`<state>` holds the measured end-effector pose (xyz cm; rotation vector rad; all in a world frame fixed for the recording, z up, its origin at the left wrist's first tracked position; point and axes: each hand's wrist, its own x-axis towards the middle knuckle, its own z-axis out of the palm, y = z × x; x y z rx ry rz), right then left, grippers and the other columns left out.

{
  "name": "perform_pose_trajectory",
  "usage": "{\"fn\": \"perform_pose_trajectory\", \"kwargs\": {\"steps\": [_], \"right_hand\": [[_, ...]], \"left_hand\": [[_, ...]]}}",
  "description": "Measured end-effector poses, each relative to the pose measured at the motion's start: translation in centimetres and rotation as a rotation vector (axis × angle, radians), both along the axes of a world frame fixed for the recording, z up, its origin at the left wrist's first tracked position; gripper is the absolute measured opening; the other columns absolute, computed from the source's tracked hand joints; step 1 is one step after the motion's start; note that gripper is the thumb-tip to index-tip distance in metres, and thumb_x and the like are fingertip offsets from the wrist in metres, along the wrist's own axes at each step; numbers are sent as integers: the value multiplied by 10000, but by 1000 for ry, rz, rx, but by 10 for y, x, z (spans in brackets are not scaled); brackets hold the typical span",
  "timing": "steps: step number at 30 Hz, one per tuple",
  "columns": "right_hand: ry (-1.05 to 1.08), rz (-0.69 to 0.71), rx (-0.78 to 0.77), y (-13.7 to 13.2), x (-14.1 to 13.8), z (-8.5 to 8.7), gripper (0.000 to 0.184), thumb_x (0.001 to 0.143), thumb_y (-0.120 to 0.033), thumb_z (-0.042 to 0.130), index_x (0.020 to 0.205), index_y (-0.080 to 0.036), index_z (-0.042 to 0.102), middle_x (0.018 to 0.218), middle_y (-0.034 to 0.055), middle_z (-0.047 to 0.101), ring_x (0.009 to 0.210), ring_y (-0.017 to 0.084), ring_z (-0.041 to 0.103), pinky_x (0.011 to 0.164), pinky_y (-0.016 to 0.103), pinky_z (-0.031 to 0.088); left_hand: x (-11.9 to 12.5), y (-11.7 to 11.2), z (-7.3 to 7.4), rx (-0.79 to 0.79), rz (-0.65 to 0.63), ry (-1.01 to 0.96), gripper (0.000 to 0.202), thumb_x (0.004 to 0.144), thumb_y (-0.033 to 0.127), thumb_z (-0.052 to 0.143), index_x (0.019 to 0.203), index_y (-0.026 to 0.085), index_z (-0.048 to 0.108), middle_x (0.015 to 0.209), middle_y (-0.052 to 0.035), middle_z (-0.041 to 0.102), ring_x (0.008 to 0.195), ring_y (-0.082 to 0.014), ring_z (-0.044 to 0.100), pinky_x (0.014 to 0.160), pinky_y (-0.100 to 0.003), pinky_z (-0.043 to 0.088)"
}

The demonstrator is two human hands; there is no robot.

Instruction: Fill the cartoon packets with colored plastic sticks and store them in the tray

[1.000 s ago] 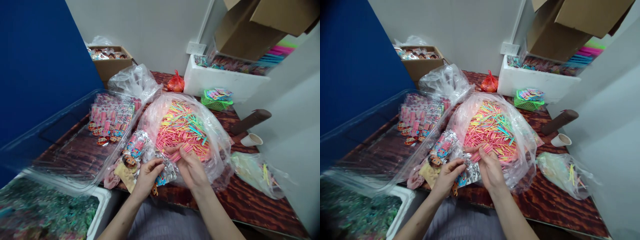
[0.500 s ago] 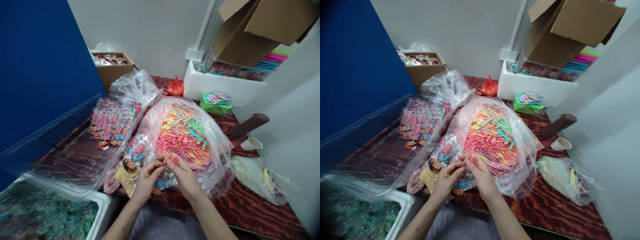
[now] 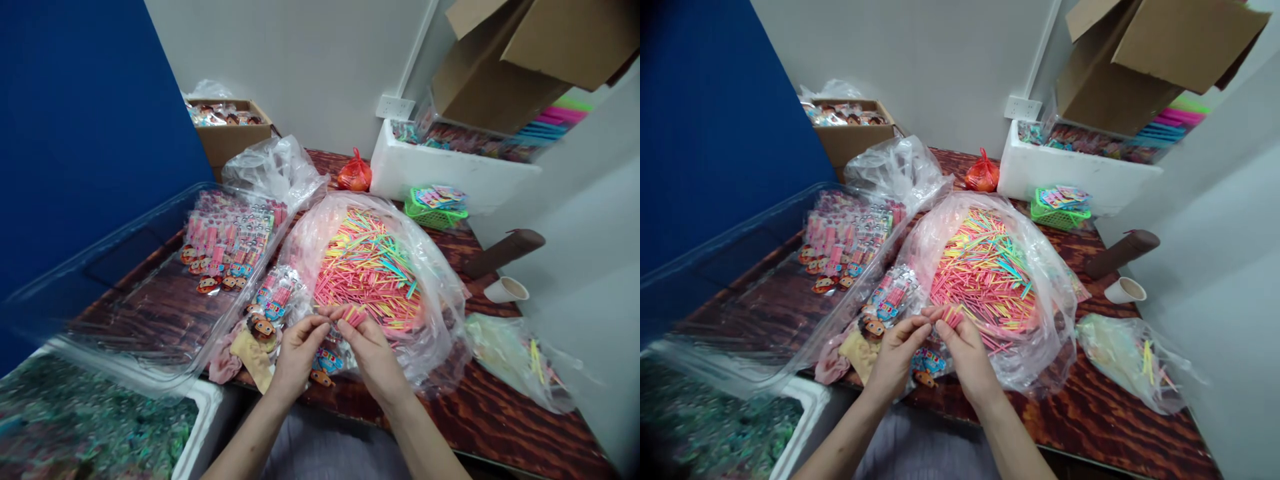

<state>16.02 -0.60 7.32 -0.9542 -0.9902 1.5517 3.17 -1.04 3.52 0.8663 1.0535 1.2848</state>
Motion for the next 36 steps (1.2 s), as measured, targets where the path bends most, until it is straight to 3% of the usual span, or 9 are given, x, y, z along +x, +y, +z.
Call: {"fn": "perform_pose_trajectory", "kwargs": {"steps": [5, 9, 18, 22, 30, 33, 36], "right_hand": [[191, -3, -35, -2, -3, 8, 91, 850, -310, 667, 907, -247, 699, 1103, 40, 709, 1121, 229, 589, 1040, 388, 388], [288, -53, -68, 0, -3, 13, 255, 886, -448, 598, 958, -235, 717, 1070, 71, 720, 1120, 252, 596, 1037, 423, 402], [344, -143, -140, 5, 1, 5, 201, 863, -412, 648, 951, -243, 712, 944, 43, 747, 982, 231, 658, 975, 416, 459], [324, -250, -154, 9, 2, 3, 181, 840, -412, 680, 898, -242, 703, 906, 32, 753, 924, 225, 682, 933, 422, 481], [139, -548, 160, 18, 9, 32, 156, 848, -409, 682, 841, -254, 673, 819, -7, 740, 849, 200, 716, 933, 411, 461], [135, -515, 192, 18, 4, 38, 143, 820, -385, 714, 816, -248, 675, 774, -16, 725, 791, 209, 724, 887, 404, 483], [70, -457, 158, 18, -4, 33, 132, 842, -364, 689, 838, -233, 674, 772, 3, 736, 785, 218, 722, 800, 372, 499]], "left_hand": [[0, 0, 3, -18, -44, -56, 176, 808, 347, 687, 840, 175, 707, 857, -19, 702, 751, -147, 613, 689, -243, 503], [1, 1, 0, -54, -8, -46, 202, 792, 374, 704, 836, 177, 696, 736, 17, 647, 654, -118, 566, 624, -220, 477], [4, 0, 2, -42, -5, -48, 169, 784, 338, 718, 851, 183, 718, 779, 19, 673, 727, -112, 570, 709, -208, 448], [5, 0, 1, -66, 15, -47, 204, 756, 362, 734, 852, 183, 723, 763, 12, 675, 704, -117, 568, 691, -216, 451], [0, 0, -9, -76, 29, 13, 233, 759, 398, 722, 823, 174, 723, 706, 26, 625, 649, -99, 512, 632, -198, 404], [1, -1, -7, -81, 1, 46, 238, 789, 401, 689, 792, 162, 699, 633, 40, 556, 599, -89, 455, 579, -191, 362], [3, -3, -5, -79, -25, 66, 243, 821, 399, 658, 788, 159, 675, 619, 46, 512, 593, -86, 426, 561, -188, 341]]}}
